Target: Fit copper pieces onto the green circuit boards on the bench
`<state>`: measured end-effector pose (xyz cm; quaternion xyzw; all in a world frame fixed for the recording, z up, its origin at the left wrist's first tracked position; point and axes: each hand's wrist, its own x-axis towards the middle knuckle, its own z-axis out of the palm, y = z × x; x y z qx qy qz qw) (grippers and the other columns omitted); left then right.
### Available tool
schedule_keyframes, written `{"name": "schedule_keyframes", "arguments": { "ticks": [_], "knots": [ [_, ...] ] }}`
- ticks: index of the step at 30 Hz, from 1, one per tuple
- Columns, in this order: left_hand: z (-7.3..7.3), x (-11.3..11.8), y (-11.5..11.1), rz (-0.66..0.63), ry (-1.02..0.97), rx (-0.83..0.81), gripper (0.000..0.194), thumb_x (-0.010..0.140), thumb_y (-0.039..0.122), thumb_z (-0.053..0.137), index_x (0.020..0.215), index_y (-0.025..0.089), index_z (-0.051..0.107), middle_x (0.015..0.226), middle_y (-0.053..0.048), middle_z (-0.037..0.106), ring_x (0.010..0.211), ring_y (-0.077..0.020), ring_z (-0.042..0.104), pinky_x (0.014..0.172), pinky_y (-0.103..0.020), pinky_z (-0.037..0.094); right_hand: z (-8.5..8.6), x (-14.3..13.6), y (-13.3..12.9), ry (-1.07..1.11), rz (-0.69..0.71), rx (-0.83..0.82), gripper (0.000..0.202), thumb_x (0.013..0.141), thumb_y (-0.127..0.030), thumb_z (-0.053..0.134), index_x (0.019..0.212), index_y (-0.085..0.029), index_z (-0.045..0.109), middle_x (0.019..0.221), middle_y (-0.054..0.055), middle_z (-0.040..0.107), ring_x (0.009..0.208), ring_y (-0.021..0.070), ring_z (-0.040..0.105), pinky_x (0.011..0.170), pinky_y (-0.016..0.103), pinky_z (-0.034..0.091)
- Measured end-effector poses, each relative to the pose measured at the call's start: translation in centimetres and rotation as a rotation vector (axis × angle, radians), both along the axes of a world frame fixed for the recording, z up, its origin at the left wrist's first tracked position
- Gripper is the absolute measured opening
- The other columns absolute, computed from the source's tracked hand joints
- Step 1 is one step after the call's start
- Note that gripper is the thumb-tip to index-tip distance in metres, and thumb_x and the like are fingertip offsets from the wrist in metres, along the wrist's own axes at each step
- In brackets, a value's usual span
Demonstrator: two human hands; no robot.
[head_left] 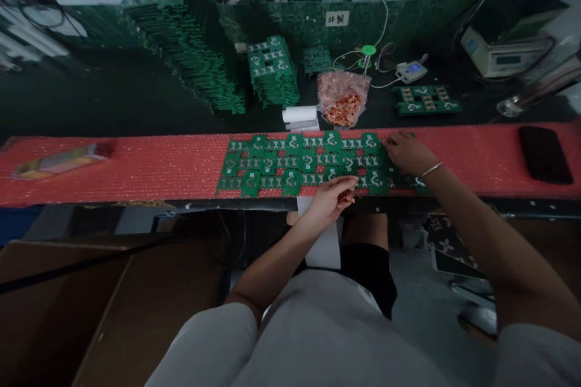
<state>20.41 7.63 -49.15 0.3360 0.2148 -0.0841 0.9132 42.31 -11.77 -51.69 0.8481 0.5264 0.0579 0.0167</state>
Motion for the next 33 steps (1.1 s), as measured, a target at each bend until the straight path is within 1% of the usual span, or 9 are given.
{"name": "schedule_keyframes", "arguments": {
  "ticks": [4, 8, 10, 13, 16, 21, 24, 27, 33],
  "knots": [
    [0.3, -0.1, 0.2, 0.007, -0.016, -0.027, 0.033, 0.063, 0.026, 0.085, 0.088, 0.009, 0.072, 0.072, -0.001, 0.056, 0.054, -0.0039, 0.044, 0.045, -0.019, 0.027, 1.0, -1.9, 0.5, 0.041, -0.076, 0.165, 0.033, 0.091, -0.018, 0.041, 0.104, -0.015, 0.070, 0.096, 0.017, 0.066, 0.096, 0.0317, 0.061, 0.086, 0.050, 0.051],
    [0.1, -0.1, 0.4, 0.020, -0.035, -0.079, 0.034, 0.065, 0.024, 0.084, 0.093, 0.009, 0.072, 0.071, 0.000, 0.053, 0.054, -0.0034, 0.044, 0.046, -0.018, 0.030, 3.7, -7.0, 1.9, 0.290, -0.060, 0.581, 0.024, 0.094, -0.036, 0.053, 0.105, -0.024, 0.071, 0.103, 0.011, 0.068, 0.097, 0.0259, 0.065, 0.087, 0.044, 0.056],
    [-0.2, 0.0, 0.4, 0.023, -0.042, -0.121, 0.031, 0.065, 0.021, 0.084, 0.090, 0.010, 0.070, 0.069, 0.001, 0.053, 0.053, -0.0032, 0.043, 0.046, -0.017, 0.029, 4.9, -9.7, 2.7, 0.457, 0.011, 0.641, 0.021, 0.092, -0.038, 0.059, 0.108, -0.029, 0.070, 0.105, 0.006, 0.068, 0.099, 0.0234, 0.066, 0.088, 0.042, 0.056],
    [-0.3, 0.1, 0.1, 0.004, -0.044, -0.174, 0.022, 0.066, 0.019, 0.082, 0.080, 0.011, 0.066, 0.067, 0.001, 0.052, 0.052, -0.0029, 0.041, 0.046, -0.017, 0.028, 5.6, -12.2, 3.5, 0.531, 0.081, 0.661, 0.019, 0.092, -0.036, 0.060, 0.108, -0.032, 0.070, 0.102, 0.005, 0.068, 0.096, 0.0224, 0.066, 0.083, 0.041, 0.057],
    [-0.1, -0.1, -0.4, -0.059, -0.045, -0.154, 0.023, 0.068, 0.023, 0.082, 0.075, 0.011, 0.064, 0.066, 0.000, 0.052, 0.052, -0.0033, 0.040, 0.045, -0.018, 0.026, 5.6, -12.8, 3.8, 0.548, 0.105, 0.664, 0.014, 0.093, -0.035, 0.058, 0.098, -0.029, 0.070, 0.093, 0.005, 0.067, 0.089, 0.0218, 0.064, 0.080, 0.040, 0.055],
    [0.0, -0.8, -1.1, -0.126, -0.114, 0.042, 0.037, 0.071, 0.044, 0.078, 0.079, 0.011, 0.064, 0.071, -0.004, 0.060, 0.051, -0.0048, 0.043, 0.043, -0.019, 0.021, 5.1, -13.0, 3.7, 0.717, -0.030, 0.626, 0.022, 0.095, -0.041, 0.053, 0.084, -0.024, 0.063, 0.081, 0.004, 0.065, 0.079, 0.0200, 0.064, 0.073, 0.036, 0.054],
    [-0.2, -0.9, -1.2, -0.152, -0.131, 0.120, 0.037, 0.071, 0.044, 0.077, 0.079, 0.010, 0.066, 0.066, -0.003, 0.059, 0.050, -0.0053, 0.044, 0.043, -0.020, 0.019, 4.5, -13.5, 3.3, 0.748, -0.125, 0.641, 0.025, 0.094, -0.044, 0.054, 0.083, -0.025, 0.065, 0.079, 0.003, 0.068, 0.074, 0.0197, 0.065, 0.067, 0.035, 0.055],
    [-0.4, -0.8, -1.4, -0.121, -0.114, 0.181, 0.034, 0.069, 0.042, 0.077, 0.078, 0.011, 0.067, 0.061, -0.002, 0.058, 0.047, -0.0055, 0.043, 0.043, -0.021, 0.018, 4.1, -14.1, 2.8, 0.630, -0.140, 0.699, 0.018, 0.093, -0.043, 0.058, 0.090, -0.028, 0.069, 0.086, 0.004, 0.070, 0.079, 0.0214, 0.068, 0.070, 0.037, 0.057],
    [-0.8, -0.7, -2.1, -0.066, -0.021, 0.269, 0.033, 0.065, 0.042, 0.077, 0.074, 0.013, 0.063, 0.051, 0.001, 0.053, 0.044, -0.0069, 0.045, 0.043, -0.020, 0.023, 4.7, -15.5, 1.7, 0.311, 0.055, 0.613, 0.016, 0.092, -0.029, 0.063, 0.106, -0.030, 0.070, 0.094, 0.007, 0.070, 0.089, 0.0249, 0.064, 0.080, 0.045, 0.057]
  ]
}}
